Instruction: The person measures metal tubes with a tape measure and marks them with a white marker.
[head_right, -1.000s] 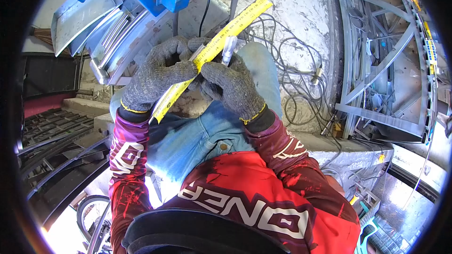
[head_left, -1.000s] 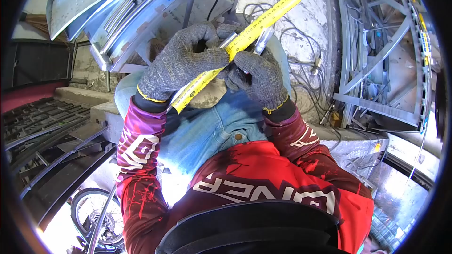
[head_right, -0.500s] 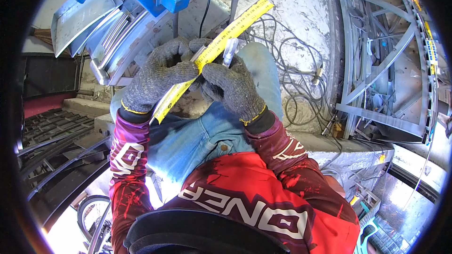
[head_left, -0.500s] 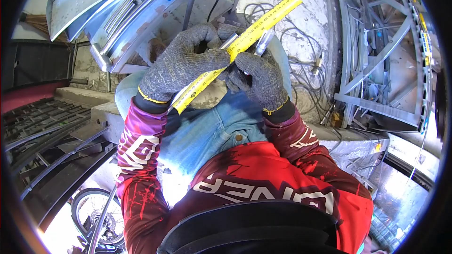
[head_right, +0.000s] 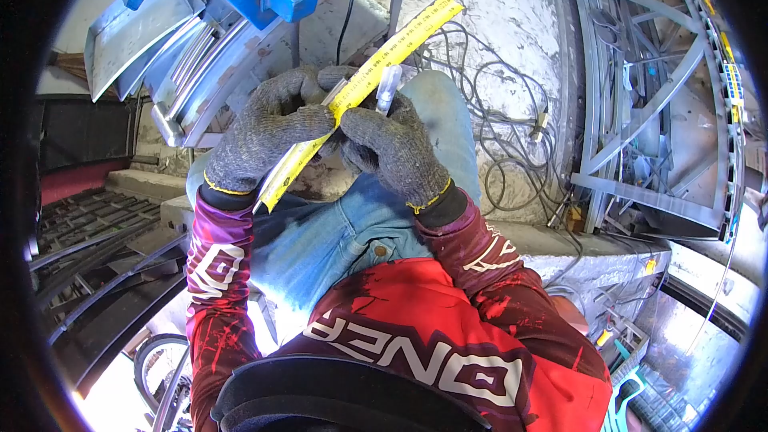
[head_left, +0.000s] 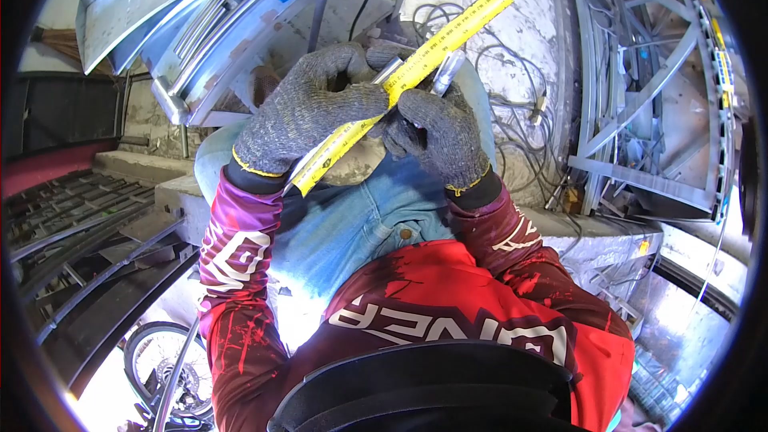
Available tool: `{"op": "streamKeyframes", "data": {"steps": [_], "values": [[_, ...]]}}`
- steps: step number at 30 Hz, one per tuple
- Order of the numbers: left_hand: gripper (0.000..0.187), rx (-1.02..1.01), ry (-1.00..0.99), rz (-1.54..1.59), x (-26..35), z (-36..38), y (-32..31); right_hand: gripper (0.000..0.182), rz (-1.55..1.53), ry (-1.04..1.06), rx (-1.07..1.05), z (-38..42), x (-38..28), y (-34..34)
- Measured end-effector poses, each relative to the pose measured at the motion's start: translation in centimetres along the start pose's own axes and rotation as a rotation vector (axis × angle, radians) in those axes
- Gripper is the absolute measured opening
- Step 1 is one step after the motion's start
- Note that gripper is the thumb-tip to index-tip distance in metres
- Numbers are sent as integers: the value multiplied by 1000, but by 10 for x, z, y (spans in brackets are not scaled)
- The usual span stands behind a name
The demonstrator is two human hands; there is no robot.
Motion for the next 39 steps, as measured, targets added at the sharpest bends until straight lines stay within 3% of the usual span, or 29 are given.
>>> {"op": "streamKeyframes", "data": {"steps": [25,28,34,36,37,39], "values": [[22,21,-15,-47,1,0,-2,47,2,4,-21,1,1,4],[22,17,35,64,6,2,-5,49,26,6,2,1,1,6],[22,39,-85,-195,0,-2,2,45,151,7,-42,9,-18,21],[23,35,-35,-202,5,-1,0,41,263,145,225,11,-20,52],[23,48,-41,-183,3,0,0,36,118,127,383,10,-18,70],[26,46,-92,-230,-4,-2,2,29,313,210,295,9,-29,89]]}}
Point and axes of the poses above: each hand's wrist, its own z-axis away from the middle knuckle, its own y-axis out of the back of the hand, x = y × z, the point moved 1 cm from there along -z, towards the middle knuckle, and after that the axes turned 3 degrees about -y, right-handed, at the moved point
